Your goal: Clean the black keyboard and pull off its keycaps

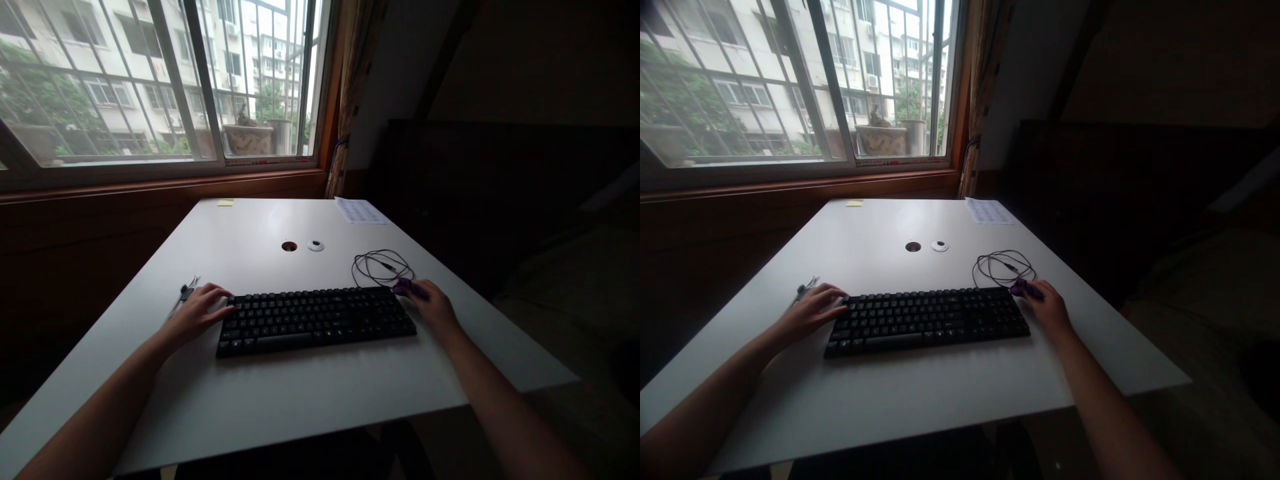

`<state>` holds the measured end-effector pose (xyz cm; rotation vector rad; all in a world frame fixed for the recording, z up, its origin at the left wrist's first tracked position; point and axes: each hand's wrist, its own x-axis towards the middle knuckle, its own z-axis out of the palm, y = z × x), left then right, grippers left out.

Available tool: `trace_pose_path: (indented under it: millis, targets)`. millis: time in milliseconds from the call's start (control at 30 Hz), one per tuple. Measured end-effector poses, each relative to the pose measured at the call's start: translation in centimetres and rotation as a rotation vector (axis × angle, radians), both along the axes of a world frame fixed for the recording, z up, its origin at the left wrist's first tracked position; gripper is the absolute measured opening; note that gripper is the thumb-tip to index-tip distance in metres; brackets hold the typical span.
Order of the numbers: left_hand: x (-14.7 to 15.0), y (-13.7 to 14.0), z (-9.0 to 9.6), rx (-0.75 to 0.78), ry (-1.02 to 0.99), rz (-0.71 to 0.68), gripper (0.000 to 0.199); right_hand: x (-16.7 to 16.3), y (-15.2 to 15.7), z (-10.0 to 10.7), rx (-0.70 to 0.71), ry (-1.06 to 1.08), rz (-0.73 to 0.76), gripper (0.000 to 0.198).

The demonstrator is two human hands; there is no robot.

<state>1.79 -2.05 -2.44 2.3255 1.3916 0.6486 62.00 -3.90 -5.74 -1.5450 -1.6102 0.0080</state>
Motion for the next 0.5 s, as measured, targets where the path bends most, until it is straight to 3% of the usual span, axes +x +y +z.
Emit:
trace_pose_path:
  millis: [500]
  targets:
    - [-0.39,-0.37,-0.11,-0.042,-0.098,0.004,0.039,-0.45,-0.34,0.3,0.0,-0.029,0.02,0.036]
